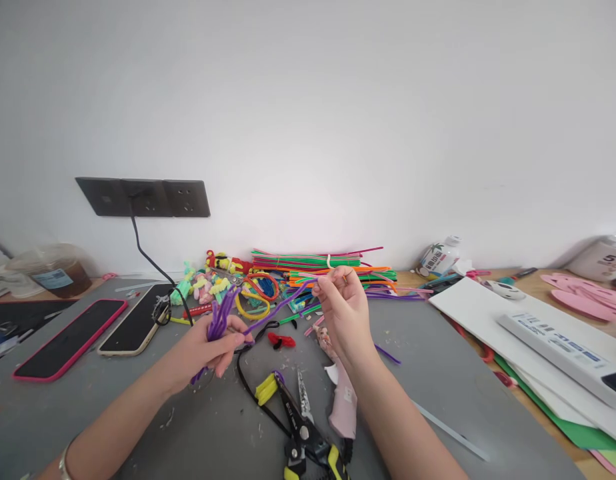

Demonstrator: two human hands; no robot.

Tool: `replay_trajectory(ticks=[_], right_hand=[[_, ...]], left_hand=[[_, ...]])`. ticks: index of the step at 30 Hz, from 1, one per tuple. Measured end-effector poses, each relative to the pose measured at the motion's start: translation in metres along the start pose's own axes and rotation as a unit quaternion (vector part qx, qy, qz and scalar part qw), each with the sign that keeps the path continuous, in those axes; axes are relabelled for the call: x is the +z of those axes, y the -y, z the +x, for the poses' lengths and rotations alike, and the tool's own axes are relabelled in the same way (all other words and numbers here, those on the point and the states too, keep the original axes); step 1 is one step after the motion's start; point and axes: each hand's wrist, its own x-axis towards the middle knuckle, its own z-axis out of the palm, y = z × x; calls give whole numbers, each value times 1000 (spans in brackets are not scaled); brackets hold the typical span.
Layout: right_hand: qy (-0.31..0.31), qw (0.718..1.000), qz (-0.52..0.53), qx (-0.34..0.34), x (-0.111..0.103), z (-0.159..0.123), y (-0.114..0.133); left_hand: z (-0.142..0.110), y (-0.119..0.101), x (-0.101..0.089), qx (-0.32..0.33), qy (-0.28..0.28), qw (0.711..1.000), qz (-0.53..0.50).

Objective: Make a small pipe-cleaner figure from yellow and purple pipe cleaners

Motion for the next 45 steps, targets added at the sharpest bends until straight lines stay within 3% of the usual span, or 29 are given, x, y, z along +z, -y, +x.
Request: replay_trajectory(ticks=[3,7,12,19,23,26,30,32,35,38,40,45], right_hand=[[-33,999,16,-11,-7,6,2],[-96,994,36,-26,-19,14,7],[-122,991,51,-35,-26,18,14],[-152,986,25,-69,-34,22,15],[-117,982,-84,-125,-35,18,9],[-73,938,-271,-203,-31,12,5],[-17,790,-506,-345,-21,-1,5],[38,745,-537,-394,-13,-11,7],[184,712,-528,-424,-1,-23,6],[296,681,-537,-399,11,-30,2],[321,683,-532,-385,17,-30,-2],[305,703,-516,-383,19,-28,-7]], left_hand=[[0,-1,-1,-15,25,999,23],[1,0,-2,4,-22,1000,-2],[5,5,-5,47,-74,995,-35],[8,4,-9,139,-205,967,-66],[7,0,-11,184,-276,939,-93],[5,-2,-12,203,-276,934,-104],[5,-1,-12,176,-250,946,-104],[6,0,-10,161,-240,952,-100],[6,1,-5,143,-228,959,-94],[5,0,-1,134,-203,967,-78],[4,0,0,123,-182,974,-57],[1,-4,1,72,-124,987,-67]])
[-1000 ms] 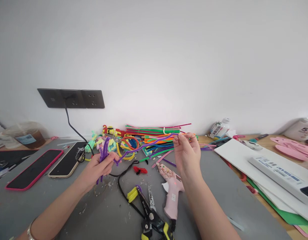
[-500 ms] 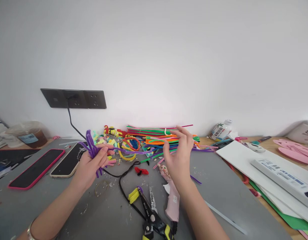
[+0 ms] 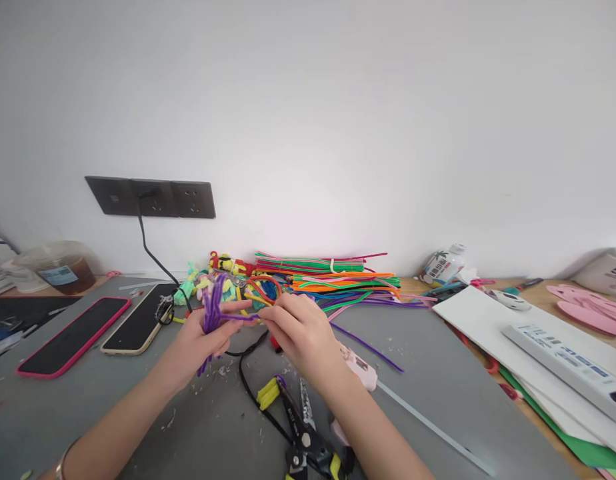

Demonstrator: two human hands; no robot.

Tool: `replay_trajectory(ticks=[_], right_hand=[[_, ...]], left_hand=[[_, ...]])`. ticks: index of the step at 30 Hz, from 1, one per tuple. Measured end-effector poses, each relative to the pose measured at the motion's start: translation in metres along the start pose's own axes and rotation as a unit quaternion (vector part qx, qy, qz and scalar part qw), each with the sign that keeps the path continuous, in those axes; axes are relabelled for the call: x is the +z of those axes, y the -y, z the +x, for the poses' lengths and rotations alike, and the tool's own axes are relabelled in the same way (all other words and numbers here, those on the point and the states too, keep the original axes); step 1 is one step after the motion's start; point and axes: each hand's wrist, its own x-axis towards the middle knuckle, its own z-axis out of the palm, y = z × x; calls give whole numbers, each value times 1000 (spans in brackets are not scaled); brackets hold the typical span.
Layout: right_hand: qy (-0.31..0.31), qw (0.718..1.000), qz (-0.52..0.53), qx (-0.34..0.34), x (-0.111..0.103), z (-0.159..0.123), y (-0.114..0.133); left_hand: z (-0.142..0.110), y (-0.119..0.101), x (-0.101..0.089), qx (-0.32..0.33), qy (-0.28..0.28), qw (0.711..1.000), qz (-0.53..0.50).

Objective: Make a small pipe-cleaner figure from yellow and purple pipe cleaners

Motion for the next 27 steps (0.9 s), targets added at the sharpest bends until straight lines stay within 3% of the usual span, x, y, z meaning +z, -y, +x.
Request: replay_trajectory(ticks=[6,11,18,21,24,27], right_hand=[[-27,999,-7,-43,-2,-7,1],[-56,994,-35,-81,-7,-8,7],[-74,995,-2,-72,-8,-6,14],[-53,997,48,-15,-7,-5,18],[-24,992,107,64,-8,-1,25],[1,977,150,153,-10,3,32]], left_hand=[[-2,-4,2,-134,106,977,-125],[-3,0,1,-191,177,944,-202],[-7,2,8,-198,167,939,-226],[-9,4,11,-143,138,968,-152],[-10,5,10,12,47,998,37],[-11,4,4,180,-41,957,226]])
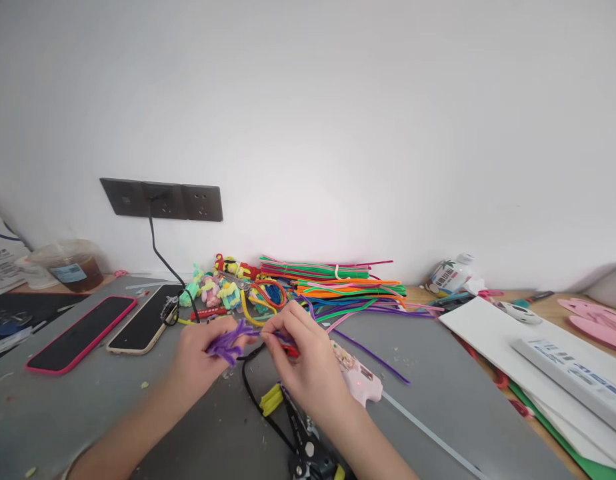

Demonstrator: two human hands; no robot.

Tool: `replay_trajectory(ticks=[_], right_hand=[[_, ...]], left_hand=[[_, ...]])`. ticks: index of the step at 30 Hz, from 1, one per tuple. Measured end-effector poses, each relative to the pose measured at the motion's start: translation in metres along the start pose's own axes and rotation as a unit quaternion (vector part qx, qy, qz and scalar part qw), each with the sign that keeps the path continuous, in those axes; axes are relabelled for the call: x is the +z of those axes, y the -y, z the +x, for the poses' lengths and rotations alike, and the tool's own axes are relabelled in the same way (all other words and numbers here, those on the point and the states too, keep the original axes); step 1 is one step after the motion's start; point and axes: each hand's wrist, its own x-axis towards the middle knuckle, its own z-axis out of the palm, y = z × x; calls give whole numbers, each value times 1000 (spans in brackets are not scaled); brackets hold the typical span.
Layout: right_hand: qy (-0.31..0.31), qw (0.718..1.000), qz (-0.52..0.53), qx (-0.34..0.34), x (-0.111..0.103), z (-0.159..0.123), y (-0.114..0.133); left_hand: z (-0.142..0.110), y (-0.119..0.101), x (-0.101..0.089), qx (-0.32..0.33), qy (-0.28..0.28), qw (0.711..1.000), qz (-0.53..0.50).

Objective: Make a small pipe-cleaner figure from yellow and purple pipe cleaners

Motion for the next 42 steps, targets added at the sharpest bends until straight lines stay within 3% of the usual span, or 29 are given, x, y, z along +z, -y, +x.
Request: replay_trajectory(ticks=[3,6,11,14,16,20,22,24,29,35,38,42], right_hand=[[36,985,93,141,2,3,6],[64,950,192,237,2,7,6],[73,958,169,219,-13,21,0],[100,940,227,236,-28,32,0],[106,894,331,283,-34,40,1],[121,767,523,351,-25,53,2],[111,731,563,369,-13,55,1],[89,714,581,381,-1,54,0],[63,706,593,383,18,45,-1],[-38,738,560,375,25,42,2],[-56,739,551,384,28,41,5],[-64,764,532,358,32,36,10]], left_hand=[[-1,2,-5,85,-18,993,85],[-1,4,-8,99,-28,990,93],[2,4,-12,-5,-103,994,37],[6,3,-14,-41,-98,994,-10],[7,4,-12,-52,-69,995,-40],[8,6,-3,-113,21,987,-116],[8,8,3,-141,68,975,-156],[6,9,8,-159,107,964,-184],[2,11,16,-158,161,951,-210],[-4,8,18,-168,218,929,-246],[-5,5,20,-169,227,917,-281],[-5,3,20,-189,230,902,-313]])
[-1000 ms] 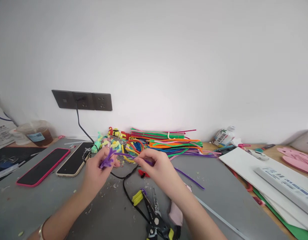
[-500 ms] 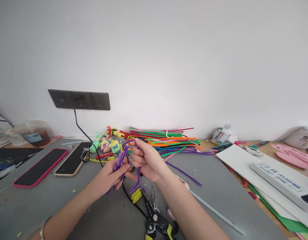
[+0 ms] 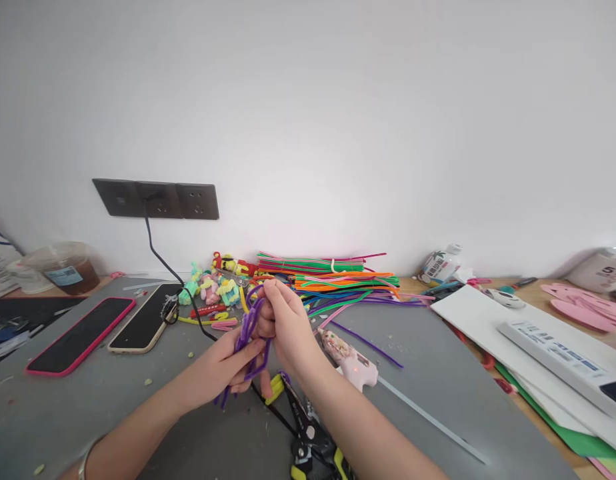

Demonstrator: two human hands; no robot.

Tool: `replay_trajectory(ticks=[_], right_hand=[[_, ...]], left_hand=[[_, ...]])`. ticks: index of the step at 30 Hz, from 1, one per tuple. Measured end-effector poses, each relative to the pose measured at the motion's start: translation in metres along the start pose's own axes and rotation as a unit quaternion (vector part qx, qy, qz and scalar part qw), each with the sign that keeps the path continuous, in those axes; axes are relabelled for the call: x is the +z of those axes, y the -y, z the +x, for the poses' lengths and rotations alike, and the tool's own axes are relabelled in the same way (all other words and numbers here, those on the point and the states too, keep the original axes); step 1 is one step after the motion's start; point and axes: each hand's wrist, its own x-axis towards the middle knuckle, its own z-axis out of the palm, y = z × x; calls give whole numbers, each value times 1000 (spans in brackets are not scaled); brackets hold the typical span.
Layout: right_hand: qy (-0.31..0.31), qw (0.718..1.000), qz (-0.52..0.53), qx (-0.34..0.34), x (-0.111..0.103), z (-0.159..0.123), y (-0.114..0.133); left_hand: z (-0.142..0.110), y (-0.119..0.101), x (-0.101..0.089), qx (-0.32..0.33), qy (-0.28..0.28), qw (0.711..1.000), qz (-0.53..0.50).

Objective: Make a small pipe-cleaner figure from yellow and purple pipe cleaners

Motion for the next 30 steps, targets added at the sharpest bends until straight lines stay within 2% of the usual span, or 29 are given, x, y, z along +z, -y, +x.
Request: replay_trajectory(ticks=[7,16,20,23,25,30], right_hand=[[19,998,-46,-48,3,-7,-2],[37,994,-95,-37,-2,-8,9],[85,982,-149,-74,-17,-4,18],[176,960,-215,-33,-30,0,20],[214,946,-245,2,-36,1,18],[227,933,-280,23,-48,3,17]], left_hand=[[-5,-6,4,-29,25,999,38],[-5,-2,-2,-53,59,996,-27],[-4,-9,-4,-35,36,995,-90],[-3,-15,-4,-27,-6,992,-126],[-3,-16,-5,-31,-19,991,-125],[-5,-15,-9,-57,26,994,-94]])
